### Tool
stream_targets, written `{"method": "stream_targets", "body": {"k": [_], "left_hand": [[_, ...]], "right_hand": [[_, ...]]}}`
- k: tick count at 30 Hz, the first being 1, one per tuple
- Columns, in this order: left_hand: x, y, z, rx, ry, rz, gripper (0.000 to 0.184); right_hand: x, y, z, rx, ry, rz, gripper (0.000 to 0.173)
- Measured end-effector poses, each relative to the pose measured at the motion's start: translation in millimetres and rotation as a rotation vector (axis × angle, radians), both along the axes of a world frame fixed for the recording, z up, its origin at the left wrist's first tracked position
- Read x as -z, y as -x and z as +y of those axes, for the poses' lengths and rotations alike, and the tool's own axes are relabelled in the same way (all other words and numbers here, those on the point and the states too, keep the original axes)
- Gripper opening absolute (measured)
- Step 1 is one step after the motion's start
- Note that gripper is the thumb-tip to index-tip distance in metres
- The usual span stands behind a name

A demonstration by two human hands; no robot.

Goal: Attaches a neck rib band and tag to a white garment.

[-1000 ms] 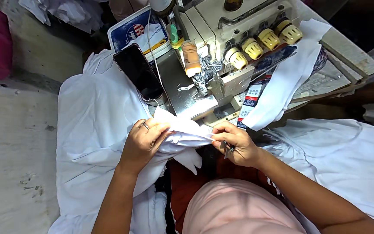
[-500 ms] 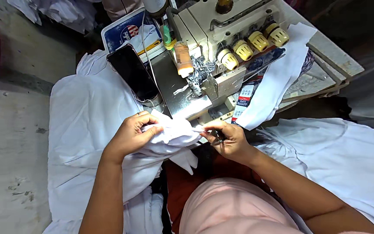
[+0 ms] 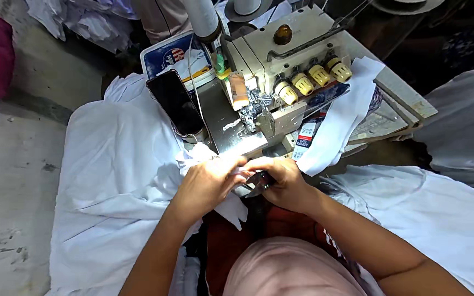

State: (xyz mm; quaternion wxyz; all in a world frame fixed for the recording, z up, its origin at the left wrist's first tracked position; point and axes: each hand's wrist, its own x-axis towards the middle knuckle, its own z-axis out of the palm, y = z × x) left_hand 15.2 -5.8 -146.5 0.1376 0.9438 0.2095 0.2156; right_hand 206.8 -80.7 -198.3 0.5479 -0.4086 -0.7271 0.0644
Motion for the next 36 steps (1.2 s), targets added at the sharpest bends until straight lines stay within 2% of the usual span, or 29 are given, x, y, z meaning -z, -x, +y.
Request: {"method": "stream_targets", "body": {"k": [5, 7, 9, 11, 17, 28, 32, 36], "left_hand": [[-15, 1, 13, 0.003, 0.103, -0.068, 0.024], [-30, 0, 24, -0.068, 0.185, -0.091, 0.018], [-48, 0, 41, -0.141, 0.247, -0.152, 0.012], [-60, -3, 60, -0.171, 0.234, -0.234, 0.016], [-82, -25, 89, -0.134, 0.368, -0.342, 0.015], [-91, -38, 106, -0.055, 0.415, -0.278, 0.007], [-86, -29, 96, -0.036, 0.3, -0.16, 0.017], [-70, 0, 53, -0.062, 0.263, -0.268, 0.034]], "right_hand": [[-11, 2, 8, 0.046, -0.021, 0.098, 0.01], [-9, 1, 16, 0.111, 0.02, 0.141, 0.018], [-1, -3, 23, 0.19, 0.12, 0.154, 0.034], [11, -5, 26, 0.27, 0.198, 0.164, 0.041], [34, -8, 25, 0.25, 0.134, 0.232, 0.027], [43, -10, 25, 0.134, 0.096, 0.33, 0.024], [45, -10, 25, 0.139, 0.094, 0.326, 0.024], [28, -15, 17, 0.111, 0.192, 0.338, 0.023]]}}
